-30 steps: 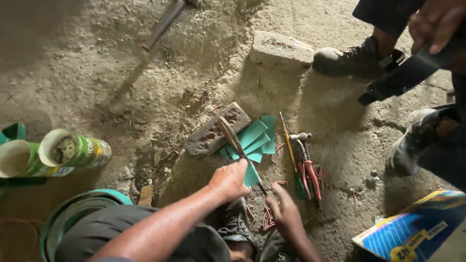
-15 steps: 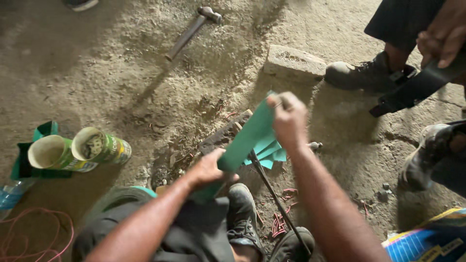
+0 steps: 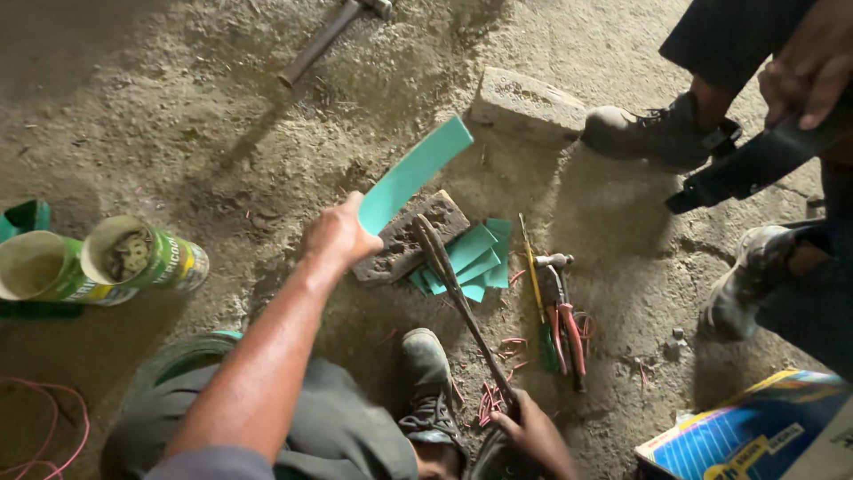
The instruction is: The person sits on the ground and uses a hacksaw to cut a length of teal plastic cable trunking into smaller pieces. The person repeatedly positions the trunking on a brick and saws through it, creating a pile of cut segments.
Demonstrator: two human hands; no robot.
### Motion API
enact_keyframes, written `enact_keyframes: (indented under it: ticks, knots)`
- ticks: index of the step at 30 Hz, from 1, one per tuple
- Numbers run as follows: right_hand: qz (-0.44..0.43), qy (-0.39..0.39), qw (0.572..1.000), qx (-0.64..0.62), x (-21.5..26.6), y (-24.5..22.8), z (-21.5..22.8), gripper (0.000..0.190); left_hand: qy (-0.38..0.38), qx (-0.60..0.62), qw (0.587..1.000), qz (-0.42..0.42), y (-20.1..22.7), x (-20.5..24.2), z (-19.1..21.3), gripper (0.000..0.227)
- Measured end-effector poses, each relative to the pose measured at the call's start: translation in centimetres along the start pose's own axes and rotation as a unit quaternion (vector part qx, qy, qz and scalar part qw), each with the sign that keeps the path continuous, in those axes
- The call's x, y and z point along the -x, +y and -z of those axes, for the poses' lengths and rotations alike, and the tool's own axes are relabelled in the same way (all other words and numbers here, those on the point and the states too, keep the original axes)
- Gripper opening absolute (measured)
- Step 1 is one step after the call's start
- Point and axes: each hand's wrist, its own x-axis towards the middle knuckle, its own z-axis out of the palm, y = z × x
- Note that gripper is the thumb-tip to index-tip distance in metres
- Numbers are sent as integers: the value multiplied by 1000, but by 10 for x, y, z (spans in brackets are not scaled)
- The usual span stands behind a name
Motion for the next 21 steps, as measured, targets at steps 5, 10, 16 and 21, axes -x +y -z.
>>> enact_keyframes:
  ticks: [5,10,16,21]
  knots:
    - [-65,1,998,15,35,-16,33,38,-97,2,994,-46,10,7,-19,57]
    - [-56,13,997,50,51,-46,44,34,-186,-14,979,-83,28,32,-35,71]
    - [-55,23,998,25,48,-51,39,32,-214,0,975,-62,38,42,-25,76]
    - [-72,8,997,32,52,-66,45,30,-214,19,975,-56,32,48,-16,86]
